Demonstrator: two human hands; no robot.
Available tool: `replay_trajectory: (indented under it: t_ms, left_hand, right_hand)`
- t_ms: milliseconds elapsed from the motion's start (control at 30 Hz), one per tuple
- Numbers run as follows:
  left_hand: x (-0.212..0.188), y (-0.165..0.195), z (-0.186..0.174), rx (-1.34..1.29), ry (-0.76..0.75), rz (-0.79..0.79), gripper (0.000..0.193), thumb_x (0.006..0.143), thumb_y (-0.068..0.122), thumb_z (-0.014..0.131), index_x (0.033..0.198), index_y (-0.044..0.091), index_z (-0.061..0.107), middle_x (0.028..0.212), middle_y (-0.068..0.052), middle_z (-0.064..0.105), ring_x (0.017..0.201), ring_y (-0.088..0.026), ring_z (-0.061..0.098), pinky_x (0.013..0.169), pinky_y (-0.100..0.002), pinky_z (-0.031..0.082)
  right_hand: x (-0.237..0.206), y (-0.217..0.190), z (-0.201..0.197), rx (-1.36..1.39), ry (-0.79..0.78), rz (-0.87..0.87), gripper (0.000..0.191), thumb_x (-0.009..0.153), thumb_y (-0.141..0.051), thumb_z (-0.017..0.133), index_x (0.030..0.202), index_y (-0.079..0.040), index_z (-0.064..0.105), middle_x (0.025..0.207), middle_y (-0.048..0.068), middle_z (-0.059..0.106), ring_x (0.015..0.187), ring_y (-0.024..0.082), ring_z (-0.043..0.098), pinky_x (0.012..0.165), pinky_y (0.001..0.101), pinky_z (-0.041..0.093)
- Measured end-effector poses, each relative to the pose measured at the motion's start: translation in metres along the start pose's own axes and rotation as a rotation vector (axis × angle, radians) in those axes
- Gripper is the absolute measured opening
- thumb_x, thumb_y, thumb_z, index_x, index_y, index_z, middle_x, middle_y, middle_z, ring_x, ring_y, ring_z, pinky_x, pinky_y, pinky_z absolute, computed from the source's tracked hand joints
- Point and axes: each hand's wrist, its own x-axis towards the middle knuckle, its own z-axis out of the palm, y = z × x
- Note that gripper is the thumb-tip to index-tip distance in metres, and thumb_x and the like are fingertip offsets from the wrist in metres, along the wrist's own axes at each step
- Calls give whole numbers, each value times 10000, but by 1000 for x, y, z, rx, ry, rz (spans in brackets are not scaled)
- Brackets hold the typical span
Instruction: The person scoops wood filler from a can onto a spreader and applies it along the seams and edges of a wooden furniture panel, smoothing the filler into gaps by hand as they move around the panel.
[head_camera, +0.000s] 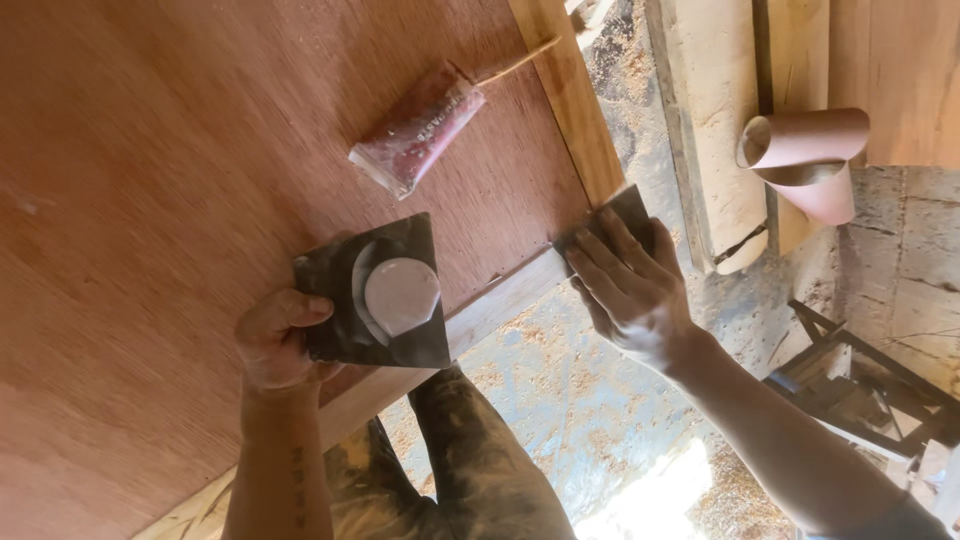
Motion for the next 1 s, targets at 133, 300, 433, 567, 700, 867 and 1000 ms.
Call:
replay_trajectory:
  t_ms: [133,300,433,567,700,867,1000]
  left_hand:
    - [-1,1,6,13,-7,21,539,901,81,543,1373,-178,526,1175,-240,696,1019,-309,698,923,-377,569]
    - [4,3,13,-112,-158,-53,537,883,65,515,1359,-184,516,1137,-256,701,966,-304,722,869,-368,600]
    - [4,5,18,-105,-158,-73,534,888,66,523,1359,-185,532,1104,-251,712,902,-293,735,795,-348,612]
    - [4,1,17,20,-17,-17,575,837,99,563,1353,-154,553,1097,-214,717,874,-281,733,743,-347,611]
    - [6,-2,18,-17,-65,-12,538,873,74,560,1356,-164,540,1100,-206,704,904,-273,724,788,-354,611]
    - [8,0,23,-55,-206,-6,515,937,55,551,1404,-163,545,1116,-203,698,899,-257,691,755,-341,582]
    - [10,0,29,5,-83,-12,591,789,78,525,1351,-106,532,1171,-185,691,1022,-270,695,929,-363,587]
  right_hand:
    - [3,6,-5,53,-58,42,153,946,-100,791,1090,-137,759,1172,65,783,1247,292,698,990,505,489]
    - [8,7,-12,6,-42,14,188,956,-144,801,1139,-139,759,1199,59,769,1268,275,680,1037,500,506]
    - [13,1,-16,11,-204,41,166,964,-132,793,1122,-167,761,1211,34,773,1261,214,690,972,484,482]
    - [17,-13,-19,-39,-163,23,172,963,-159,775,1133,-155,752,1214,48,775,1238,230,690,988,482,487]
    - [21,-32,-21,-29,-469,-13,252,815,-239,776,1048,-142,762,1108,45,787,1099,221,715,838,534,514]
    - [26,-56,-18,17,-238,-9,237,998,-203,731,1228,-152,706,1295,70,729,1257,247,657,940,505,511]
    - [30,-78,-16,-10,-449,-46,279,942,-264,697,1191,-140,708,1243,57,719,1223,258,635,887,574,498]
